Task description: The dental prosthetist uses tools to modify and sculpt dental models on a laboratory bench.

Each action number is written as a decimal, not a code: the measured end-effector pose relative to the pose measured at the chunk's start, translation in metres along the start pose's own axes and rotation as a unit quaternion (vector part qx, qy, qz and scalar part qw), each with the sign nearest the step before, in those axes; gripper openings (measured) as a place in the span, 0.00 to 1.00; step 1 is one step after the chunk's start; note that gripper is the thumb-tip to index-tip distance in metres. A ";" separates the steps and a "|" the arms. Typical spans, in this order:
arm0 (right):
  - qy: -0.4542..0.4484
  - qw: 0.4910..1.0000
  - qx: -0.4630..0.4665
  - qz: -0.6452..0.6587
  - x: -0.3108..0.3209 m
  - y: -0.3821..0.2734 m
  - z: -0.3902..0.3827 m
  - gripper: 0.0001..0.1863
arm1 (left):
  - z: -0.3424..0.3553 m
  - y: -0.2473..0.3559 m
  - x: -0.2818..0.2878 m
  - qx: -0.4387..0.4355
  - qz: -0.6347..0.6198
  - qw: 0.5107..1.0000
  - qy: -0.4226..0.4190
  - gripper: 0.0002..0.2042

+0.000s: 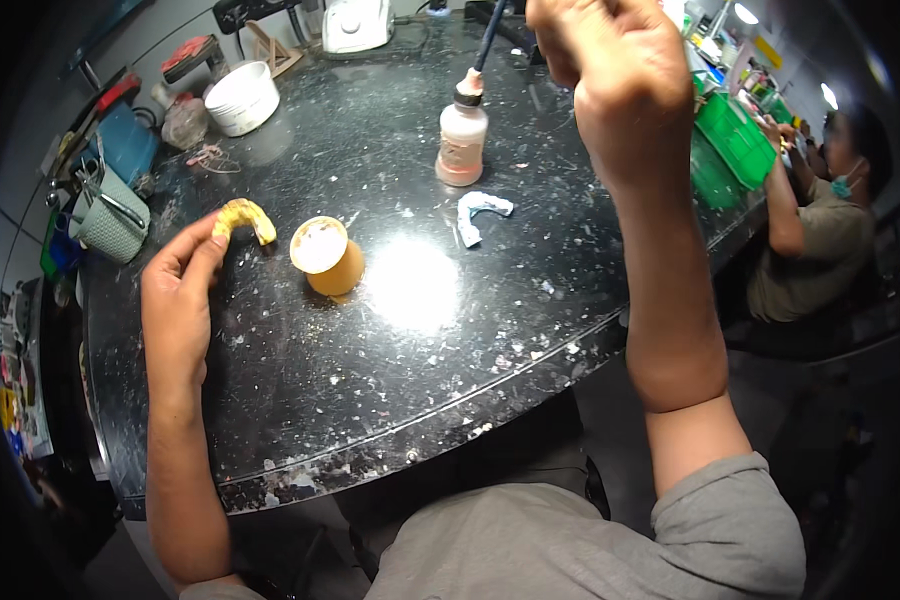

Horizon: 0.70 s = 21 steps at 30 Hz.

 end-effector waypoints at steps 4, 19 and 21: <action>-0.183 0.935 -0.297 -0.071 -0.008 0.058 -0.072 0.10 | 0.003 -0.005 0.002 -0.068 0.104 0.989 0.075 0.12; -0.157 0.973 -0.167 -0.016 -0.111 -0.001 -0.042 0.08 | -0.057 0.076 -0.029 -0.183 -0.249 0.945 -0.109 0.29; -0.205 0.962 -0.182 -0.005 -0.134 0.009 -0.043 0.09 | -0.050 0.058 -0.026 -0.133 -0.250 0.953 -0.103 0.22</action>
Point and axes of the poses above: each hand's wrist, its own z-axis towards the middle knuckle, its own x-axis out of the back of the hand, y = z × x, the point moved 10 cm from there along z, towards the middle knuckle, and after that the axes turned 15 degrees about z, right-handed, at the moved point
